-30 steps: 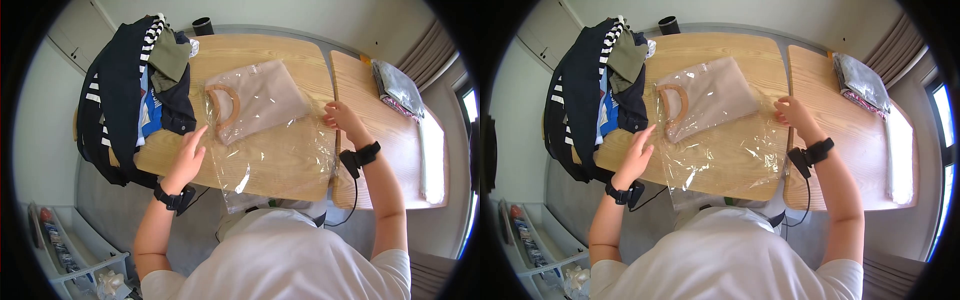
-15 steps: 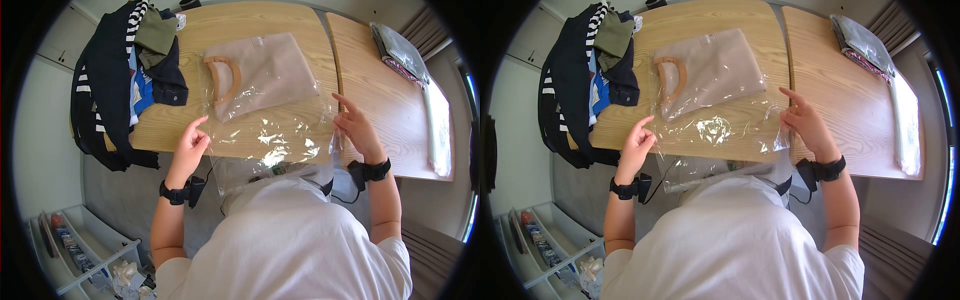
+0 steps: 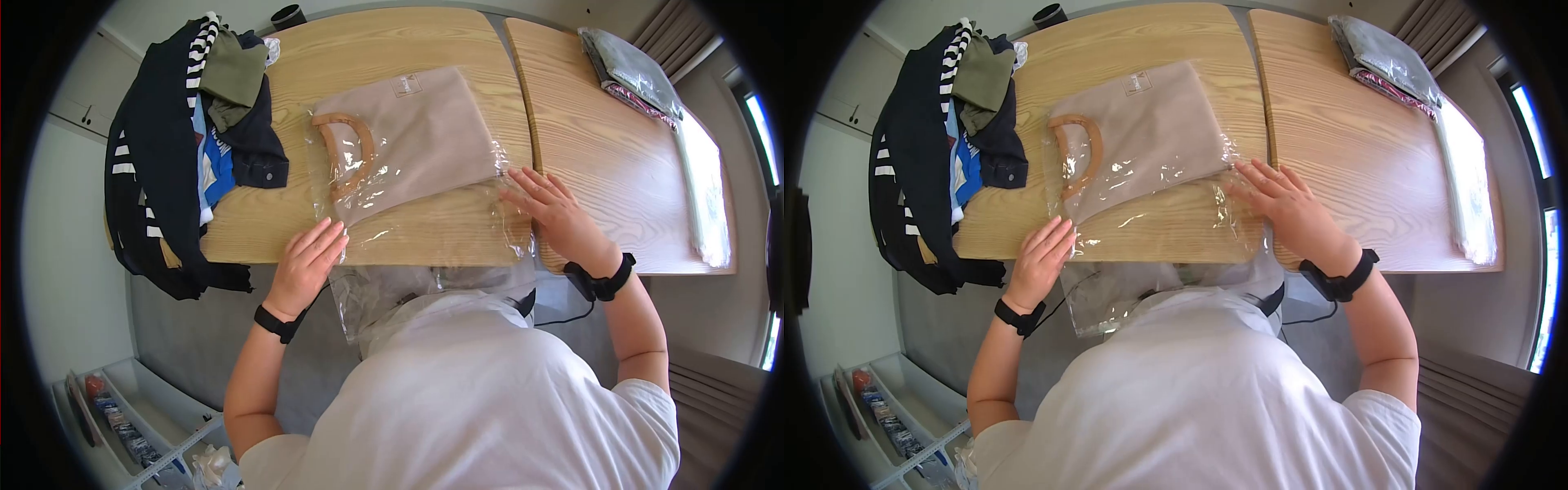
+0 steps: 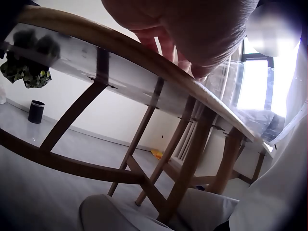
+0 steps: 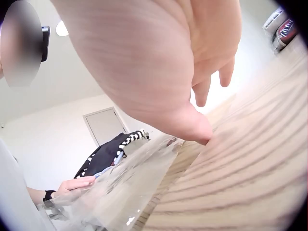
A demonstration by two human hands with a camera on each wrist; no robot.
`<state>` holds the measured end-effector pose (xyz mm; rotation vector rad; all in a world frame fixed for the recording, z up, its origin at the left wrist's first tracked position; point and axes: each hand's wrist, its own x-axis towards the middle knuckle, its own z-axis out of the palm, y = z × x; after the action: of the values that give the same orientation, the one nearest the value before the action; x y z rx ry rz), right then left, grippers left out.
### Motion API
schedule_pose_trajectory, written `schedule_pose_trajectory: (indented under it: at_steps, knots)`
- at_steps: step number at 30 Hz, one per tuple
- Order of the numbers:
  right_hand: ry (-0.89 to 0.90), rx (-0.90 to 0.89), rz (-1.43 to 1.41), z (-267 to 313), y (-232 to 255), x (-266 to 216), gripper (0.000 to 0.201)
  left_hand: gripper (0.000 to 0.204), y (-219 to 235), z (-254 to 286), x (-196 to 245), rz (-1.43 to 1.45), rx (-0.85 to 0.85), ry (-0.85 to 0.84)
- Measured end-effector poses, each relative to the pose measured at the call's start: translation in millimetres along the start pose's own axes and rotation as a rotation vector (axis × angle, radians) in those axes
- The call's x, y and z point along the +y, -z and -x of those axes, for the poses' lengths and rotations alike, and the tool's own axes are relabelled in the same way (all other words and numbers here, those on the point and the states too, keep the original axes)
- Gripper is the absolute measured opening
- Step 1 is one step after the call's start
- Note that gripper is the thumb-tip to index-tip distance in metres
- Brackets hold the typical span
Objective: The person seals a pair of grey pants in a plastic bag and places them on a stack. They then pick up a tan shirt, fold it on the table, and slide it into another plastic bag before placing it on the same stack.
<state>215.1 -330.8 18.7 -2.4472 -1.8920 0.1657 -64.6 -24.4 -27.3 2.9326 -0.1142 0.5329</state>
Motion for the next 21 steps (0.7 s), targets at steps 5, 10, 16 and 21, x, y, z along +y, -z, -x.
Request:
schedule_pose_trajectory:
  at_steps: [5, 10, 16, 21]
  knots:
    - [-0.167, 0.027, -0.055, 3.6, 3.5, -0.4, 0.074, 0.027, 1.1, -7.2, 0.3, 0.152, 0.113, 0.033]
    - [-0.243, 0.009, -0.214, 8.8, 3.8, -8.9, 0.078, 0.021, 2.5, -5.4, -1.5, 0.610, 0.200, 0.391]
    - [-0.148, 0.121, -0.339, 11.0, -8.1, -26.0, 0.072, 0.018, 6.4, 2.8, -3.5, 0.690, 0.214, 0.457]
    - [-0.016, 0.167, -0.245, -4.8, -20.8, -28.4, 0.045, 0.018, 13.2, 5.2, -1.5, 0.434, 0.204, 0.242]
